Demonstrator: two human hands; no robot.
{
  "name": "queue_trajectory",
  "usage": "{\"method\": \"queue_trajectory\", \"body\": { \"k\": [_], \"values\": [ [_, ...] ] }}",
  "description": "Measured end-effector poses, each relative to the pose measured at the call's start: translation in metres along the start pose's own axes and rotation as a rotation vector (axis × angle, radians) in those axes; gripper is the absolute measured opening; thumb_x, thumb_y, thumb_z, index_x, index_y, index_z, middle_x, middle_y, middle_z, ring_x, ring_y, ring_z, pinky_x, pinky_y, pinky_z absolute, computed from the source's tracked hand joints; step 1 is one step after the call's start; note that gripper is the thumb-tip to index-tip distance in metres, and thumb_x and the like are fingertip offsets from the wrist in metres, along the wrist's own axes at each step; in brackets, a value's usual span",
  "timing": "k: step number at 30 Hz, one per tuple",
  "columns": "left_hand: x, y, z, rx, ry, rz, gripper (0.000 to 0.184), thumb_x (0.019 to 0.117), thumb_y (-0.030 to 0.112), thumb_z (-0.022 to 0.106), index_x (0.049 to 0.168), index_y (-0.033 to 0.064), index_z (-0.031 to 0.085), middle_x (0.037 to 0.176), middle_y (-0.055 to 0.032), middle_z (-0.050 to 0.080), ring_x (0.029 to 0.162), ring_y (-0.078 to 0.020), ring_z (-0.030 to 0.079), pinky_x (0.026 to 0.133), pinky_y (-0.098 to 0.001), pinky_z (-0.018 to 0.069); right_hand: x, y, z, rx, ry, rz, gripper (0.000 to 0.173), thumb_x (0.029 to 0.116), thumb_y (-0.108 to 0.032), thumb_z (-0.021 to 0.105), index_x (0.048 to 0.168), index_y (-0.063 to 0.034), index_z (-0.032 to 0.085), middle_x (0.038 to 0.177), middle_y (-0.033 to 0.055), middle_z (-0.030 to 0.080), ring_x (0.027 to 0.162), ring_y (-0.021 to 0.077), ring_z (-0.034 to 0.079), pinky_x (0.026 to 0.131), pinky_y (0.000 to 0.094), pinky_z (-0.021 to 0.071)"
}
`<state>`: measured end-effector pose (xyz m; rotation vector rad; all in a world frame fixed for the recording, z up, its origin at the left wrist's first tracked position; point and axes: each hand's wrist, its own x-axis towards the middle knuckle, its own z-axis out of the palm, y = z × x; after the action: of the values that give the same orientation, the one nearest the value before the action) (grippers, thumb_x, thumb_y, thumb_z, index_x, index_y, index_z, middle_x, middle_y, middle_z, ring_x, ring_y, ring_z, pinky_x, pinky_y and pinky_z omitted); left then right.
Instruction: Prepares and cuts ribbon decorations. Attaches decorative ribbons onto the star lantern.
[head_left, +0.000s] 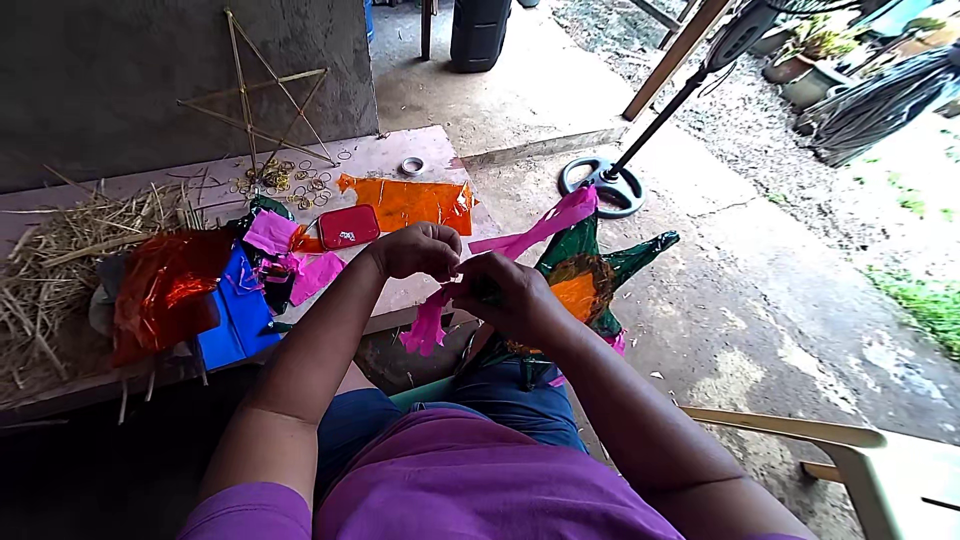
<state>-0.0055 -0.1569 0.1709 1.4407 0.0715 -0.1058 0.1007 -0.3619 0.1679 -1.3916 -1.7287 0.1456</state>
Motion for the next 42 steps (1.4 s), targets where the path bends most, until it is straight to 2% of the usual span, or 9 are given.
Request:
{"method": "queue_trajectory", "body": {
  "k": [7,11,15,20,24,31,35,39,42],
  "values": [
    [-0.003,0.056,0.014,0.421,0.106,-0.012,0.013,0.0935,-0.003,0.059,0.085,0.0063,0.062,0.071,0.004,0.065,0.063,-0.003,0.061,0.062,-0.0198,0.0508,0.012,-0.005,-0.014,-0.061,-0.078,0.152,0.016,0.0941,-0.024,0.07,0.097,-0.0083,0.071,0.076,-0.0008,0.067,0.066,0.006,0.062,0.062,0.0257,0.0533],
    [-0.004,0.08,0.027,0.65,0.075,-0.017,0.008,0.0935,-0.003,0.064,0.087,0.0025,0.065,0.072,0.0018,0.064,0.065,-0.0032,0.061,0.064,-0.0203,0.0513,0.018,-0.003,-0.017,-0.016,-0.153,0.173,0.017,0.0985,-0.022,0.066,0.097,-0.0092,0.077,0.079,-0.0009,0.071,0.067,0.0042,0.063,0.063,0.0258,0.0537],
    [-0.007,0.096,0.043,0.9,0.058,-0.006,0.008,0.0939,0.004,0.068,0.086,0.0028,0.067,0.07,0.0008,0.061,0.063,-0.0028,0.055,0.062,-0.0205,0.0463,0.023,-0.003,-0.016,-0.033,-0.181,0.223,0.022,0.1004,-0.025,0.065,0.096,-0.0092,0.078,0.079,0.0016,0.072,0.069,0.01,0.066,0.066,0.0349,0.0554],
    [-0.027,0.095,0.071,1.137,0.11,0.045,0.013,0.0975,0.01,0.065,0.087,0.0033,0.067,0.073,-0.0038,0.061,0.065,-0.0114,0.056,0.063,-0.0316,0.0465,0.029,0.0,-0.017,-0.004,-0.157,0.338,0.026,0.0958,-0.022,0.071,0.075,-0.0067,0.069,0.063,0.0015,0.06,0.057,0.0116,0.055,0.054,0.0365,0.0461],
    [-0.051,0.059,0.092,1.207,0.298,0.126,0.013,0.0987,0.013,0.065,0.092,0.0026,0.069,0.074,-0.0078,0.063,0.067,-0.0204,0.062,0.065,-0.0416,0.0531,0.029,0.001,-0.018,0.005,-0.145,0.335,0.016,0.0949,-0.013,0.067,0.082,-0.0081,0.076,0.069,0.0011,0.066,0.061,0.011,0.059,0.058,0.0369,0.0494],
    [-0.059,-0.024,0.119,0.828,0.769,0.161,0.011,0.095,0.01,0.069,0.092,-0.0007,0.07,0.077,-0.0071,0.068,0.068,-0.0128,0.066,0.067,-0.0322,0.0564,0.029,0.005,-0.014,0.006,-0.162,0.358,0.019,0.0997,-0.023,0.067,0.091,-0.0098,0.078,0.077,0.0021,0.071,0.068,0.0119,0.064,0.065,0.0379,0.0538],
    [-0.052,-0.046,0.12,0.412,0.858,0.102,0.007,0.0942,0.004,0.069,0.095,-0.0033,0.07,0.078,-0.0028,0.07,0.066,-0.0013,0.063,0.066,-0.0192,0.0531,0.032,0.007,-0.013,0.008,-0.182,0.359,0.021,0.101,-0.026,0.066,0.093,-0.0097,0.077,0.079,0.0019,0.071,0.069,0.0116,0.064,0.066,0.0377,0.0539],
    [-0.039,-0.056,0.117,0.173,0.932,0.024,0.007,0.0963,0.002,0.068,0.098,-0.0042,0.071,0.077,-0.0026,0.07,0.058,-0.0013,0.057,0.057,-0.0178,0.0487,0.032,0.007,-0.013,0.013,-0.19,0.366,0.02,0.1011,-0.024,0.066,0.093,-0.009,0.077,0.078,0.0022,0.07,0.068,0.012,0.064,0.066,0.0375,0.0534],
    [-0.028,-0.062,0.116,0.042,0.988,0.048,0.009,0.0987,0.002,0.065,0.104,-0.0047,0.068,0.079,-0.0038,0.072,0.058,-0.0037,0.061,0.057,-0.0188,0.0516,0.033,0.007,-0.012,0.024,-0.207,0.358,0.019,0.1005,-0.023,0.067,0.094,-0.0081,0.075,0.08,0.0034,0.07,0.07,0.0137,0.064,0.068,0.0388,0.054]
  ]
}}
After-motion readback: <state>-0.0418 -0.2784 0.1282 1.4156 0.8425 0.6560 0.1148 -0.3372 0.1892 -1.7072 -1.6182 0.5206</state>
